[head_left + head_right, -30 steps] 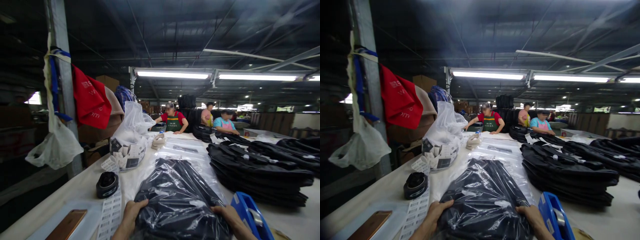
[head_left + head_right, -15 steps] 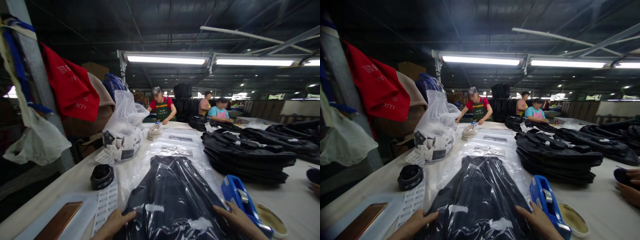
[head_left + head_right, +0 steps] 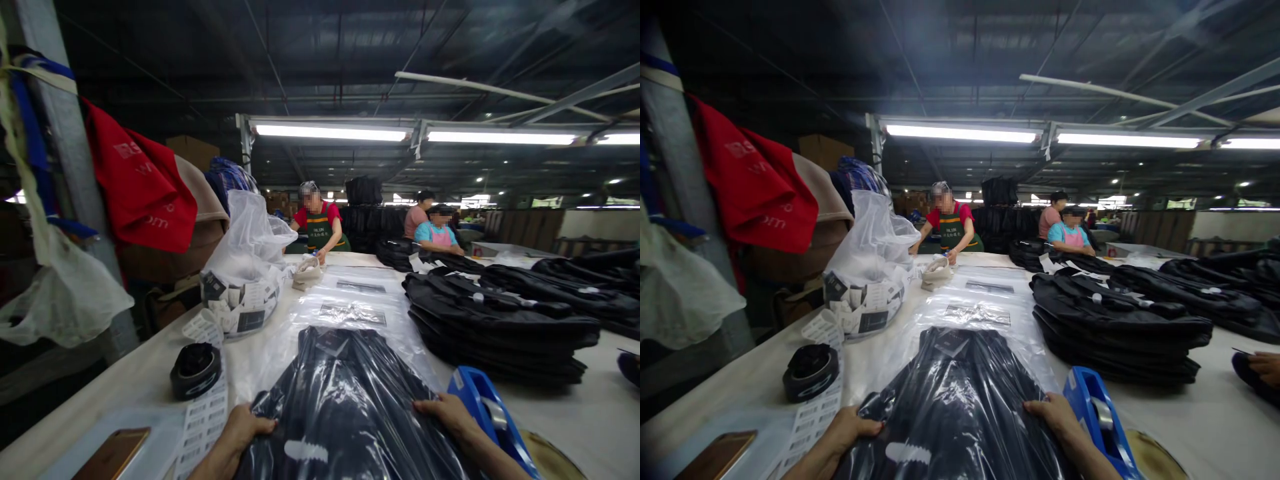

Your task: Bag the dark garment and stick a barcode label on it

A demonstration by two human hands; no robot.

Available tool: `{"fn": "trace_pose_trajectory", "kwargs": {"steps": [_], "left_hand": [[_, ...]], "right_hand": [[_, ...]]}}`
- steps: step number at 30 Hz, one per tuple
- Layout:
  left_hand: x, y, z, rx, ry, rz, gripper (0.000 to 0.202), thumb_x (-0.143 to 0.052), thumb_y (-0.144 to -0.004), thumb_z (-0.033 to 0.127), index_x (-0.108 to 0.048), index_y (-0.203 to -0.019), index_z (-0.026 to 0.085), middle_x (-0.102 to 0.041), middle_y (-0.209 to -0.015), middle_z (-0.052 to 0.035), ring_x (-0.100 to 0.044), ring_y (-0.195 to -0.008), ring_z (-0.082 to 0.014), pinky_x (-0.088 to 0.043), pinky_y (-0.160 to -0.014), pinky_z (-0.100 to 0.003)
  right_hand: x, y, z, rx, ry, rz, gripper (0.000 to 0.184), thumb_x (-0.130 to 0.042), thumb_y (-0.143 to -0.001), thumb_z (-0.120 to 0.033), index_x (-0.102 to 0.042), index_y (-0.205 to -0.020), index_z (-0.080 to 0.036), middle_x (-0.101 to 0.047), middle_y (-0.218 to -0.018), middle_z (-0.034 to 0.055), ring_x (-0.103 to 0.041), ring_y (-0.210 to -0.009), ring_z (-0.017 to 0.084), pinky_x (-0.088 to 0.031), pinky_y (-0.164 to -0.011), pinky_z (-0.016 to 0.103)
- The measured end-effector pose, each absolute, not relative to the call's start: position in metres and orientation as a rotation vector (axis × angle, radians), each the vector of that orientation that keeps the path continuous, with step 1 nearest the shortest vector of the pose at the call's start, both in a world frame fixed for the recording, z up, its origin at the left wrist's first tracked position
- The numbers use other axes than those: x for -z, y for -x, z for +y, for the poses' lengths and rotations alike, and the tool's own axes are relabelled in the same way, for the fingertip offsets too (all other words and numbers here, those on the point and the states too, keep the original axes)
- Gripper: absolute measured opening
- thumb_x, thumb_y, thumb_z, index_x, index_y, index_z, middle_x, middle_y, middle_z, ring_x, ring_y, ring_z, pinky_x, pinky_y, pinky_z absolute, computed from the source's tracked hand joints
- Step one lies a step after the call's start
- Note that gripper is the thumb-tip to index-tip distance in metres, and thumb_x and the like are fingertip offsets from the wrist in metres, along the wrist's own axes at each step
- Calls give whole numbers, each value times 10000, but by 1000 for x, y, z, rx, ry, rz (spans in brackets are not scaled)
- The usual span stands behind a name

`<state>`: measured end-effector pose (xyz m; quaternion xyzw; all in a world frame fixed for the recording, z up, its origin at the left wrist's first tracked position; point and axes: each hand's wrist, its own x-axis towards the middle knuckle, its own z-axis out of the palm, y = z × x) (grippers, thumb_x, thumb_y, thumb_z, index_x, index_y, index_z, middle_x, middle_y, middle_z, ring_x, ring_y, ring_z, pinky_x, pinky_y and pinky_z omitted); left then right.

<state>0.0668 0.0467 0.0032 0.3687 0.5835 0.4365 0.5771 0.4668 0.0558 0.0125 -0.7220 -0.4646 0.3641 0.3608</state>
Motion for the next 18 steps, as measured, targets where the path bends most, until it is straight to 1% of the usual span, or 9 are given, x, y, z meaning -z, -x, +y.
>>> {"fn": "trace_pose_trajectory", "kwargs": {"steps": [3, 5, 8, 12, 15, 18], "left_hand": [[-32, -71, 51, -1077, -963, 1444, 183, -559, -414, 127, -604, -591, 141, -601, -444, -17, -578, -434, -224, -462, -436, -314], [-64, -73, 59, -1124, -1018, 1494, 191, -549, -415, 118, -594, -600, 136, -585, -434, -4, -556, -417, -200, -434, -411, -286], [-118, -72, 71, -1285, -1170, 1462, 283, -586, -442, 147, -621, -722, 126, -614, -510, 12, -566, -463, -175, -442, -444, -262], [-174, -64, 74, -1647, -1487, 1453, 329, -659, -501, 292, -645, -787, 131, -641, -605, 9, -581, -556, -167, -442, -501, -242], [-190, -58, 69, -1882, -1521, 1487, 361, -685, -520, 389, -649, -788, 150, -651, -662, 13, -581, -611, -162, -440, -534, -228], [-193, -55, 60, -1973, -1390, 1439, 374, -710, -483, 377, -642, -775, 153, -640, -637, 28, -564, -572, -144, -436, -516, -221]], "right_hand": [[-27, -460, 51, -878, 1774, -1231, 276, -602, -524, -414, -630, -640, -165, -676, -632, 64, -638, -648, 239, -470, -570, 299], [-42, -453, 53, -797, 1712, -1245, 287, -595, -543, -428, -627, -650, -164, -661, -612, 47, -618, -632, 225, -450, -557, 294], [-75, -443, 60, -626, 1595, -1247, 311, -580, -582, -486, -596, -649, -183, -609, -579, 1, -564, -601, 184, -415, -557, 276], [-131, -433, 66, -344, 1427, -1197, 378, -572, -594, -575, -545, -631, -200, -519, -580, -36, -471, -603, 141, -365, -575, 255], [-165, -428, 61, -128, 1279, -1154, 390, -554, -627, -593, -549, -654, -203, -511, -599, -35, -448, -608, 134, -359, -578, 246], [-181, -429, 51, 12, 1183, -1136, 378, -560, -640, -581, -536, -619, -204, -485, -559, -36, -422, -571, 126, -351, -549, 242]]}}
